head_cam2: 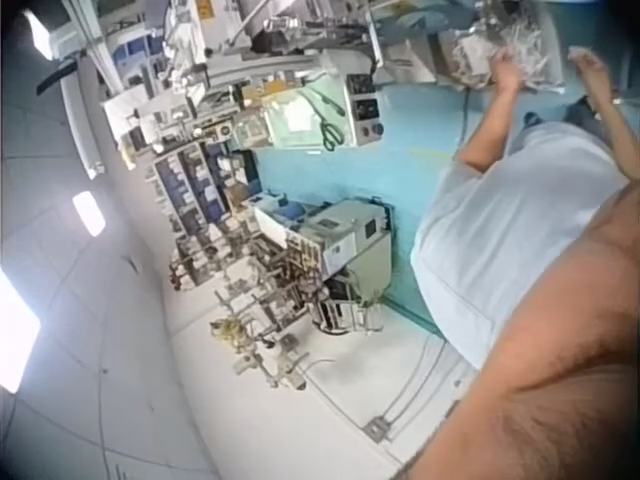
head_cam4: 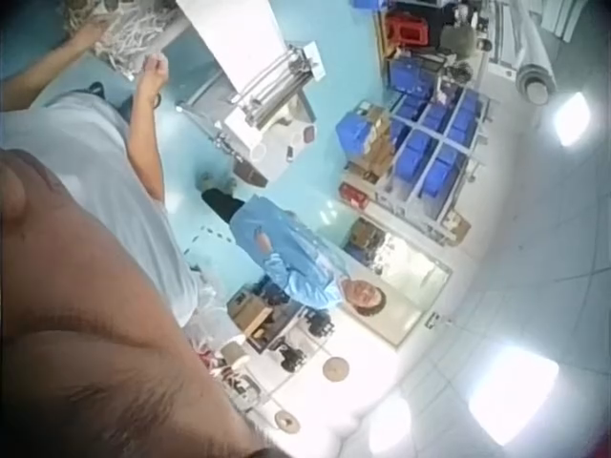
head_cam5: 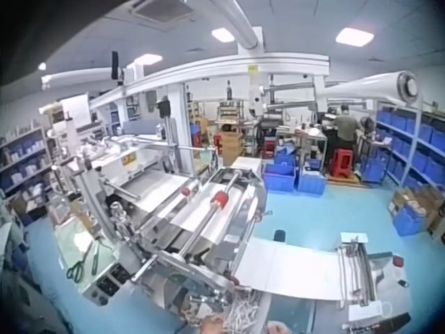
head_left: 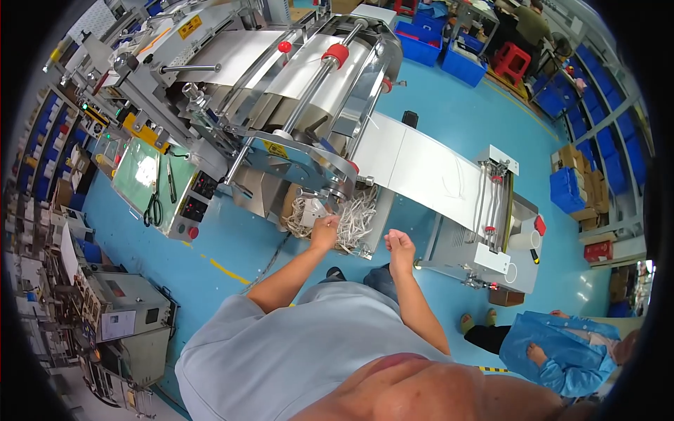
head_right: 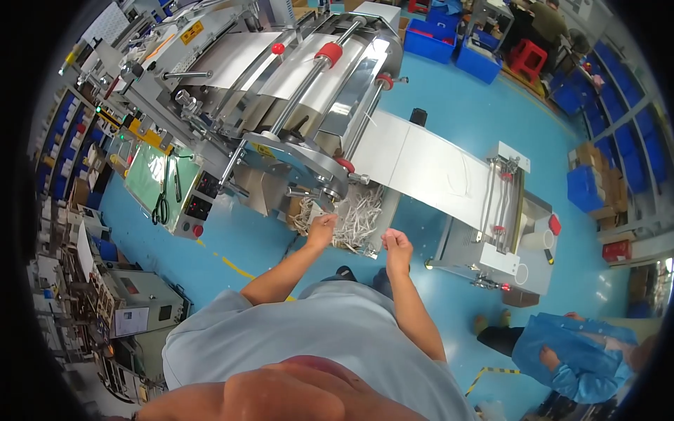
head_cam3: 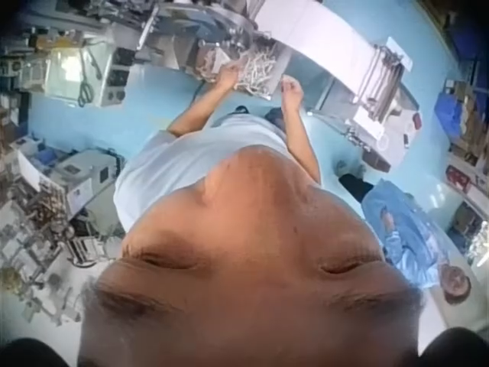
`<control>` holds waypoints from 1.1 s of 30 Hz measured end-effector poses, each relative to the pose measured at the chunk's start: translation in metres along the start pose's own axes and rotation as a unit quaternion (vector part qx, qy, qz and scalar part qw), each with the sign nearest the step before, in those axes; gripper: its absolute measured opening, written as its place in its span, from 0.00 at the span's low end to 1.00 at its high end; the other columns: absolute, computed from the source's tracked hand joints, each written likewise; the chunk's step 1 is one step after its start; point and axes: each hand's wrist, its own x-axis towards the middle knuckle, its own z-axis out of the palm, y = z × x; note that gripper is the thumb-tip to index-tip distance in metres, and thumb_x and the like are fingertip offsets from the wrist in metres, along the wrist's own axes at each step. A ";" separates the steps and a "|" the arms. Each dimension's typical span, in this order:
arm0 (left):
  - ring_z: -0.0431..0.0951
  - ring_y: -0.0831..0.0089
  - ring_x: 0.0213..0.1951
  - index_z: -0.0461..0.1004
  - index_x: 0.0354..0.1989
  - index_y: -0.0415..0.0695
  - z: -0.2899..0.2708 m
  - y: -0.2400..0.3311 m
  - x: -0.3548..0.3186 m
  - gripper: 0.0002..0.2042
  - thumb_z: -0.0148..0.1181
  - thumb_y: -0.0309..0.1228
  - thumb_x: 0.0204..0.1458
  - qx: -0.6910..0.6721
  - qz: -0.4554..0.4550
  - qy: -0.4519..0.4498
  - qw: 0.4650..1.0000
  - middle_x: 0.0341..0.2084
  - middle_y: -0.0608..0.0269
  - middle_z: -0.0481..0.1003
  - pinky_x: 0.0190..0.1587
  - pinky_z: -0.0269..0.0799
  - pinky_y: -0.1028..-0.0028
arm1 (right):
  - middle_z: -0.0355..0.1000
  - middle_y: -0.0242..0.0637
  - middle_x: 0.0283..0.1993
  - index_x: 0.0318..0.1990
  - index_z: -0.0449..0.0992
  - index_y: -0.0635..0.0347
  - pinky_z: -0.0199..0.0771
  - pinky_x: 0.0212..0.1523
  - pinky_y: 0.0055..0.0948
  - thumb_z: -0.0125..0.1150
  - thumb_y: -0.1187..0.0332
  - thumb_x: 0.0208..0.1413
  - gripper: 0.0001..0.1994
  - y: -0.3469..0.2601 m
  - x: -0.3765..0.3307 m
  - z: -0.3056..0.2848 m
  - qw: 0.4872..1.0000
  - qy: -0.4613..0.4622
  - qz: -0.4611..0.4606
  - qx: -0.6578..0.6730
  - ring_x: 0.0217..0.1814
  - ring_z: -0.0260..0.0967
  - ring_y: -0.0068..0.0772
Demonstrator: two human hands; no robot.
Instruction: Operating and managing a production machine to process film rolls on a manufacturing line.
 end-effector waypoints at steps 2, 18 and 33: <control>0.74 0.60 0.39 0.75 0.33 0.37 0.006 -0.018 0.016 0.12 0.56 0.35 0.50 0.131 0.045 0.017 0.990 0.35 0.52 0.74 0.45 0.67 0.67 | 0.71 0.30 0.27 0.36 0.74 0.62 0.65 0.31 0.20 0.56 0.68 0.54 0.07 -0.005 -0.009 0.005 1.000 -0.010 -0.004 -0.012 0.26 0.63 0.19; 0.75 0.78 0.28 0.71 0.39 0.37 0.039 0.036 -0.039 0.10 0.50 0.31 0.58 -0.138 -0.038 -0.247 0.958 0.28 0.64 0.74 0.30 0.69 0.80 | 0.71 0.36 0.44 0.55 0.63 0.63 0.69 0.44 0.24 0.47 0.65 0.61 0.18 0.006 -0.016 0.019 0.980 -0.178 0.086 0.033 0.43 0.67 0.23; 0.72 0.71 0.34 0.72 0.36 0.34 0.044 0.041 -0.032 0.11 0.51 0.32 0.55 0.097 0.163 -0.125 0.974 0.32 0.58 0.75 0.39 0.68 0.72 | 0.69 0.32 0.45 0.55 0.64 0.54 0.67 0.38 0.21 0.48 0.57 0.60 0.19 -0.009 -0.014 -0.005 0.947 -0.159 0.126 0.248 0.41 0.67 0.21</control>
